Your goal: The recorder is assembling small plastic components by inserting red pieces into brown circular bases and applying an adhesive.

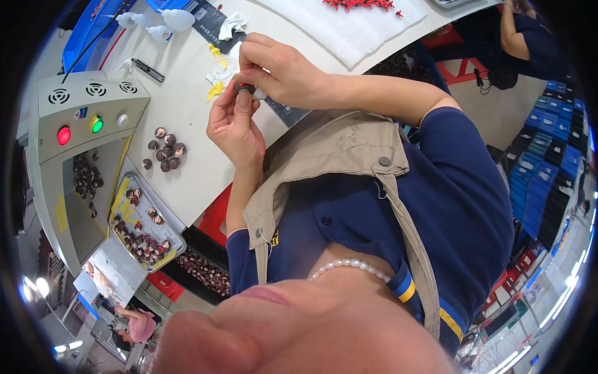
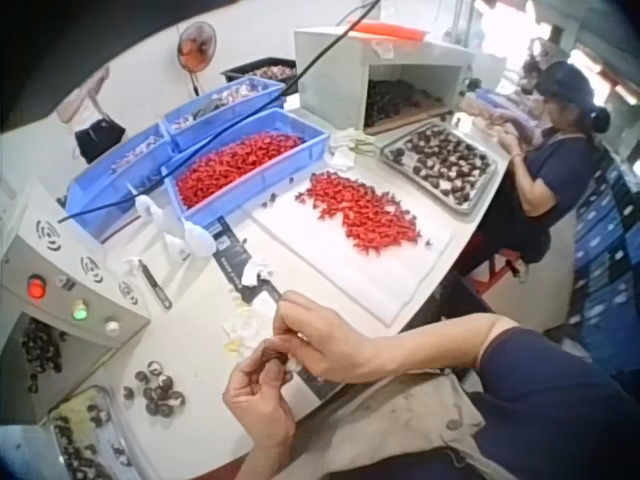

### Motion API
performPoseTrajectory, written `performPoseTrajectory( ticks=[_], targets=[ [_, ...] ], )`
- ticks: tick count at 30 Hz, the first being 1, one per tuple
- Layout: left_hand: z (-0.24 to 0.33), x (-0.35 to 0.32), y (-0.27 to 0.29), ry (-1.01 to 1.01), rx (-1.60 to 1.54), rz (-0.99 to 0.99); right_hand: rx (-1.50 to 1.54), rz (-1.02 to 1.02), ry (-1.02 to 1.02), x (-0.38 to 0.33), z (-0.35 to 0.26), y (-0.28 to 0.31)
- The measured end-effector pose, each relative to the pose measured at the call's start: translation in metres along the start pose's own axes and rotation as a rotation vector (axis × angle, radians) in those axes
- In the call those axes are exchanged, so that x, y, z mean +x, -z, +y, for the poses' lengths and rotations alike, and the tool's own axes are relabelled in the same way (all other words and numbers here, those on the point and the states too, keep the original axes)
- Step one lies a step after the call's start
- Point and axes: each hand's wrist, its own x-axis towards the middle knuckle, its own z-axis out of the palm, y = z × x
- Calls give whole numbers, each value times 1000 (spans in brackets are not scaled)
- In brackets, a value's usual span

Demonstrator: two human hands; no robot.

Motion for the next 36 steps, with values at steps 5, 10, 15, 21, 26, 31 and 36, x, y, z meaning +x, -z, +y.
performPoseTrajectory(
  ticks=[5,10,15,21,26,31,36],
  targets=[
    [0,0,-2,-107,142,-79,8,2,-39,-9,-2,2],
    [-4,-4,-15,15,80,-115,108,117,-41,-27,-1,13],
    [0,0,-14,45,120,-109,-257,160,-79,-45,18,72],
    [65,11,90,-280,789,455,-729,431,-457,-83,96,196],
    [124,6,236,-397,1420,771,-759,238,-404,-91,110,194],
    [143,17,261,-111,2095,870,-580,321,-554,-70,89,163],
    [127,55,207,-354,1753,301,208,55,-585,-36,60,106]
  ],
)
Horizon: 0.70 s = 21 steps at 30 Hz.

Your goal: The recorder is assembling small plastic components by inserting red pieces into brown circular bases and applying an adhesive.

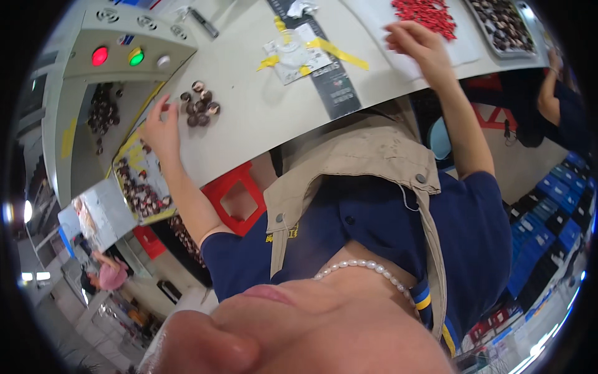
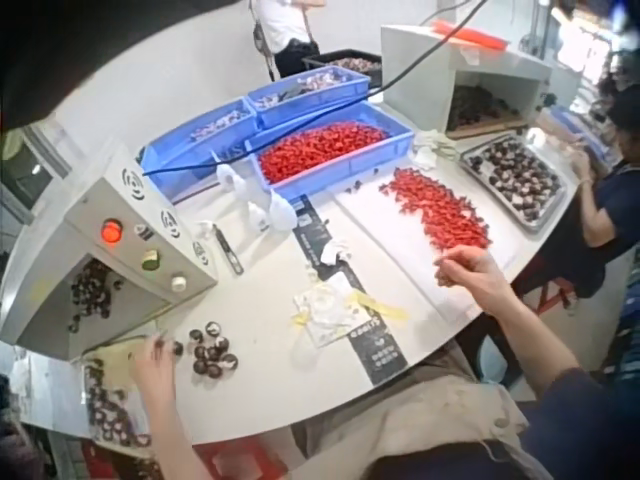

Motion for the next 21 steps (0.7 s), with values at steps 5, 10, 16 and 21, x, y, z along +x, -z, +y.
performPoseTrajectory(
  ticks=[5,10,16,21],
  targets=[
    [60,33,-15,-145,300,-371,556,-173,-137,15,-21,-34],
    [62,27,-22,-207,169,-409,780,-161,-203,20,-32,-37],
    [74,20,-25,-303,60,-150,793,-95,-232,21,-31,-39],
    [124,-18,-21,128,-1189,-201,781,-200,-161,31,-12,-37]
  ],
)
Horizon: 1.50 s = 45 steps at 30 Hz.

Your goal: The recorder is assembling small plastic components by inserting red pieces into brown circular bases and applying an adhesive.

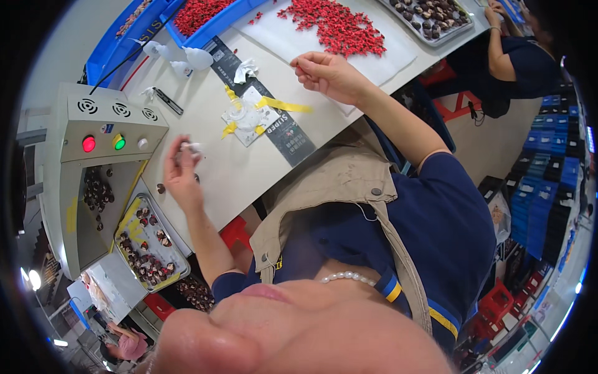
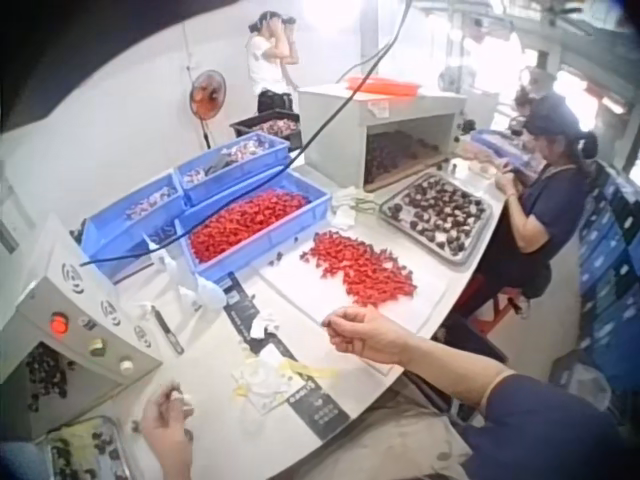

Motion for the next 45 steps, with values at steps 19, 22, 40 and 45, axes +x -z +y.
performPoseTrajectory(
  ticks=[19,22,40,45],
  targets=[
    [5,-29,-86,324,-839,-197,-329,69,48,-2,-3,-29],
    [4,-28,-82,342,-911,-145,-334,20,50,8,-6,-32],
    [-29,-63,-70,485,-931,-142,-1312,-45,578,33,22,-79],
    [-30,-66,-62,498,-906,-134,-1489,-72,630,38,24,-86]
  ],
)
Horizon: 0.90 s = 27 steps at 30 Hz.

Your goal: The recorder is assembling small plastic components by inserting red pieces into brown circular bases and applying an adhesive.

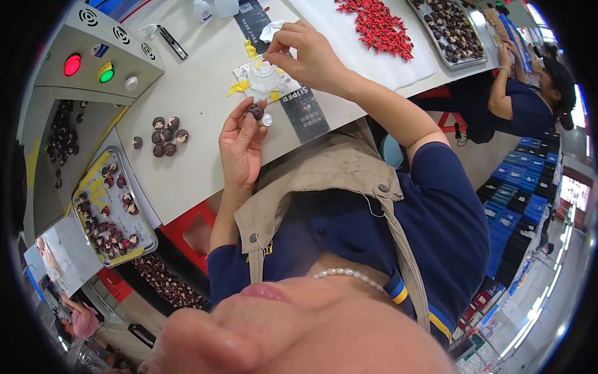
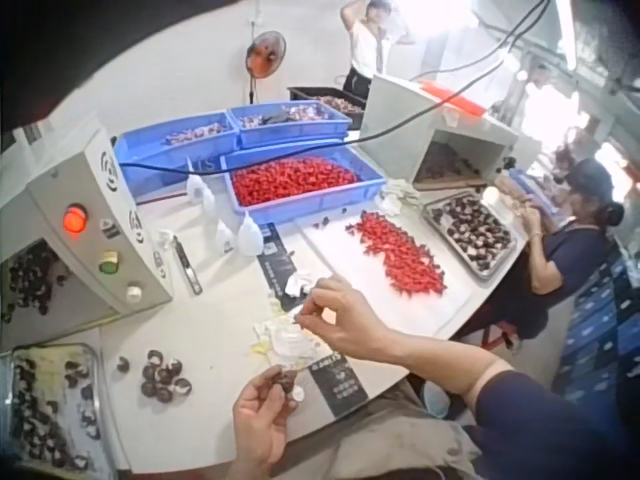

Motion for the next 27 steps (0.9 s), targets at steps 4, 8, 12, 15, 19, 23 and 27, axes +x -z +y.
performPoseTrajectory(
  ticks=[4,8,12,15,19,23,27],
  targets=[
    [3,0,2,-8,-3,-16,-88,6,58,5,-5,-1],
    [4,-1,5,-9,18,-47,-166,-9,131,9,-8,-2],
    [3,1,2,-8,21,-45,-111,-81,133,13,-8,2],
    [-1,6,-3,-21,-37,-21,23,-60,89,13,-7,5],
    [-4,13,-12,-15,-69,-36,54,-39,21,10,-3,7],
    [-6,15,-18,-38,-75,-49,409,-162,-124,-8,-22,19],
    [-10,15,-25,-48,-60,-49,727,-278,-237,-21,-25,18]
  ],
)
